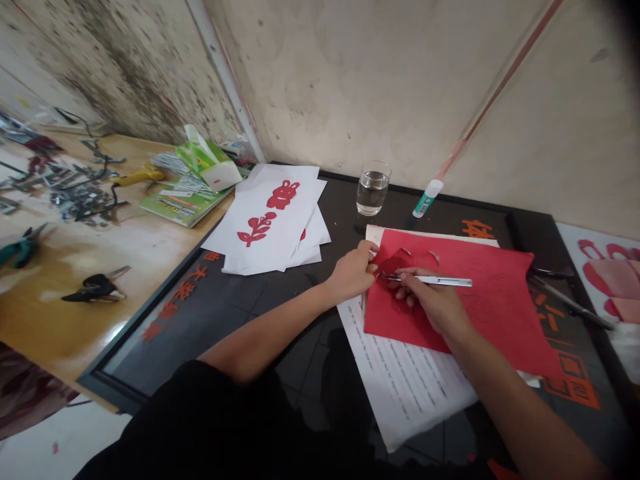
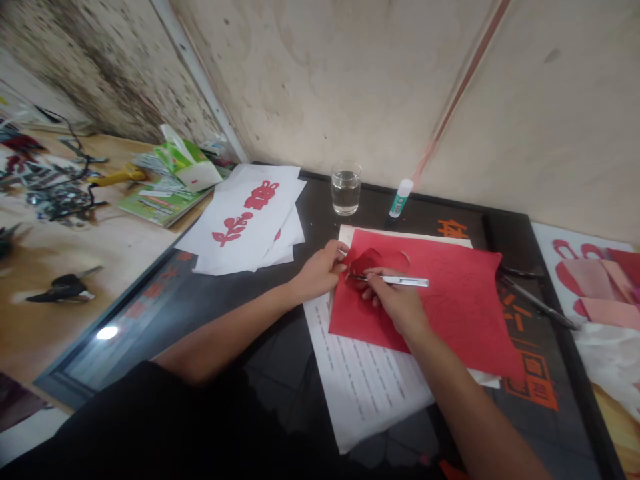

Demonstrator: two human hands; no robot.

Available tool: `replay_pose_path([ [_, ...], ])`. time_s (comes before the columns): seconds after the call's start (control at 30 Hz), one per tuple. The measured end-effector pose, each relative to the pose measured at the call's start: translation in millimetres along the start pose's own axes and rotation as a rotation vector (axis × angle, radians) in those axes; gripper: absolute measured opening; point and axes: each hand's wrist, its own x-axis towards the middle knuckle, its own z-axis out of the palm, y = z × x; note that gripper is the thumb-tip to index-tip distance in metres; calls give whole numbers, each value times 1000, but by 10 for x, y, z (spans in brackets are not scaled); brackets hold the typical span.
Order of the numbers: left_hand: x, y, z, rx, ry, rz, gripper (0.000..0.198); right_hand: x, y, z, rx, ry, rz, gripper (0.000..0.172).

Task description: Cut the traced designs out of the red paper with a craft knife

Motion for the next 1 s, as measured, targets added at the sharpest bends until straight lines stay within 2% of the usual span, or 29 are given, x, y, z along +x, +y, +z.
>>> replay_pose_path([
  [0.23, 13, -59, -35, -96, 9, 74, 39, -27, -20, 7, 47, 13, -18, 15],
  [0.37, -42, -64, -17, -175, 50, 132, 41, -144, -211, -102, 157, 107, -51, 15],
  [0.47, -100, -34, -2, -236, 102, 175, 45, -270, -496, -293, 182, 230, -166, 15],
  [0.57, -150, 21, 6, -317, 146, 212, 50, -379, -784, -529, 234, 377, -383, 15],
  [0.67, -175, 68, 12, -431, 133, 216, 53, -429, -926, -740, 227, 459, -492, 16],
  [0.77, -188, 90, 14, -542, 93, 171, 55, -392, -871, -875, 157, 456, -458, 20],
  [0.93, -244, 85, -28, -676, 30, 22, 56, -180, -559, -942, 178, 263, -263, 32],
  [1.0, -267, 73, -54, -706, 22, -23, 58, -91, -441, -948, 208, 229, -231, 35],
])
